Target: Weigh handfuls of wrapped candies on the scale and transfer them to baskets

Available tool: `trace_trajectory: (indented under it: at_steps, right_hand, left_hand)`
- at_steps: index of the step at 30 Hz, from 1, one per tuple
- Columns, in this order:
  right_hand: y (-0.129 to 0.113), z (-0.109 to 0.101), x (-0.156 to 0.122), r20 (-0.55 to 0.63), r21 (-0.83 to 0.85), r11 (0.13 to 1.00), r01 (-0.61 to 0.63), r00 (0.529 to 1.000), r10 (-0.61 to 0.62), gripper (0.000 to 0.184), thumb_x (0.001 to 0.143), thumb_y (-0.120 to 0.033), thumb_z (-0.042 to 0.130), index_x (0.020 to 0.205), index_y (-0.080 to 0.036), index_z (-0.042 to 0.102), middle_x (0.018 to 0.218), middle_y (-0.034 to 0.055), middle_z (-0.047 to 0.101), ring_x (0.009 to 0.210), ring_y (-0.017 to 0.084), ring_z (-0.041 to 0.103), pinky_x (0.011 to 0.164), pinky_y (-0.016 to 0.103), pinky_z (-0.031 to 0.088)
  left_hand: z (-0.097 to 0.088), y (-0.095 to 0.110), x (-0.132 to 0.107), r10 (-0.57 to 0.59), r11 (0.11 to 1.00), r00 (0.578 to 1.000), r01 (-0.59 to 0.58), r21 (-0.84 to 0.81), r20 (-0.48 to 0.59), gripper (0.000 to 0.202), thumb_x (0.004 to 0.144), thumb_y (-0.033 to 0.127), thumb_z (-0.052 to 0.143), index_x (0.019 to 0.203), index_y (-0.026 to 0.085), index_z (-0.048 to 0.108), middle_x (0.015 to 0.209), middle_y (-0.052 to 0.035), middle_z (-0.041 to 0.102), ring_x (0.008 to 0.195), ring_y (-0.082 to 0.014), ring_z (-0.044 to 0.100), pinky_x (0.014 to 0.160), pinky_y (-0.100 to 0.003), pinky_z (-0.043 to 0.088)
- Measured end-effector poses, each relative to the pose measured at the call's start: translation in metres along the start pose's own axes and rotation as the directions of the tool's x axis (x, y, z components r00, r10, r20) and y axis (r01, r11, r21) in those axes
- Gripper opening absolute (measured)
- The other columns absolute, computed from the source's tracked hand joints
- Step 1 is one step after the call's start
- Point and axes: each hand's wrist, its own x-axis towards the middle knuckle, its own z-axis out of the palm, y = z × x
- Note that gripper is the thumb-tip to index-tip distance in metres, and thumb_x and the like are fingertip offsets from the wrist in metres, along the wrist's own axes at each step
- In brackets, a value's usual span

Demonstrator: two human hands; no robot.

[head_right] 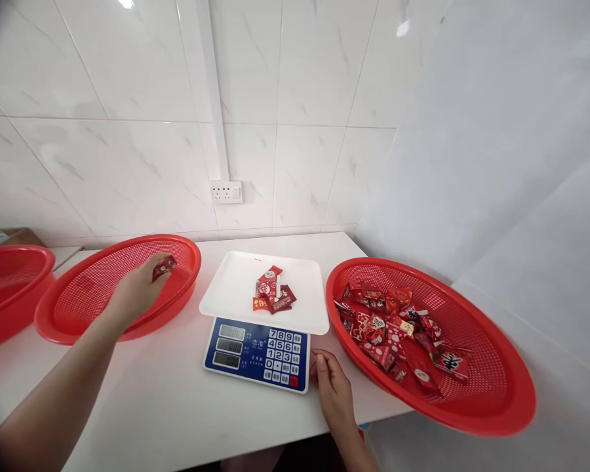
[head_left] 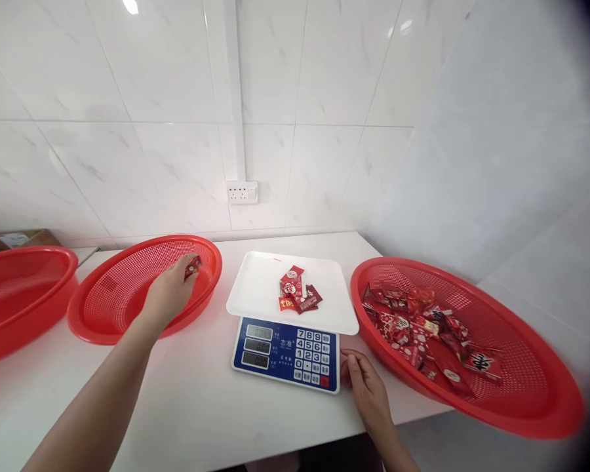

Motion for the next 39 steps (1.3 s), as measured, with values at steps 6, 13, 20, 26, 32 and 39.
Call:
trace_trajectory:
  at_steps: [6,13,20,26,32,39]
  right_hand:
    - [-0.001,0.0,0.0,0.009,-0.003,1.0,-0.016,1.0,0.016,0.056,0.073,-0.071,0.047,0.088,-0.019,0.062,0.061,0.0029,0.058,0.057,0.02,0.056,0.054,0.032,0.048]
    - [0.001,0.0,-0.002,-0.025,0.002,0.999,0.042,0.999,-0.042,0.052,0.077,-0.068,0.046,0.089,-0.02,0.061,0.058,0.0009,0.055,0.055,0.019,0.054,0.053,0.031,0.046]
    - [0.002,0.001,-0.003,-0.026,0.033,0.997,0.068,0.997,-0.067,0.047,0.08,-0.063,0.047,0.092,-0.019,0.059,0.058,-0.0002,0.053,0.055,0.018,0.052,0.053,0.03,0.046]
    - [0.006,0.001,-0.002,-0.014,0.039,0.997,0.07,0.997,-0.07,0.044,0.082,-0.06,0.047,0.092,-0.02,0.06,0.06,0.0004,0.055,0.056,0.018,0.054,0.054,0.03,0.047]
    - [0.007,0.001,0.0,-0.01,0.041,0.997,0.066,0.998,-0.066,0.044,0.081,-0.061,0.048,0.091,-0.02,0.06,0.06,0.0012,0.056,0.056,0.018,0.054,0.054,0.03,0.047]
    - [0.005,0.0,-0.001,-0.007,0.031,0.998,0.063,0.998,-0.063,0.045,0.08,-0.061,0.048,0.091,-0.019,0.06,0.06,0.0006,0.055,0.055,0.018,0.053,0.054,0.03,0.047]
  left_hand:
    - [0.037,0.031,-0.012,0.298,0.953,0.945,-0.303,0.012,0.136,0.041,0.088,0.038,0.038,0.12,0.017,0.053,0.127,-0.012,0.055,0.12,-0.027,0.047,0.1,-0.042,0.039]
    - [0.101,0.121,-0.009,0.575,0.817,0.743,-0.543,-0.195,0.342,0.038,0.086,0.021,0.042,0.124,0.023,0.049,0.125,-0.0065,0.057,0.12,-0.0206,0.047,0.098,-0.035,0.039]
    - [0.115,0.126,0.006,0.517,0.856,0.771,-0.472,-0.211,0.372,0.042,0.08,0.025,0.051,0.122,0.022,0.048,0.106,-0.0076,0.059,0.092,-0.0216,0.06,0.076,-0.032,0.048]
    - [0.102,0.129,-0.002,0.463,0.885,0.854,-0.431,-0.175,0.239,0.047,0.087,0.015,0.032,0.132,0.026,0.038,0.121,-0.008,0.047,0.102,-0.018,0.055,0.085,-0.031,0.045]
    - [0.109,0.146,-0.013,0.444,0.888,0.81,-0.455,-0.067,0.382,0.031,0.083,0.042,0.047,0.102,0.021,0.061,0.113,-0.0091,0.055,0.093,-0.024,0.06,0.078,-0.036,0.047]
    - [0.121,0.148,-0.018,0.46,0.868,0.776,-0.495,-0.035,0.433,0.04,0.072,0.04,0.064,0.105,0.022,0.054,0.115,-0.0104,0.057,0.099,-0.0269,0.059,0.076,-0.035,0.047]
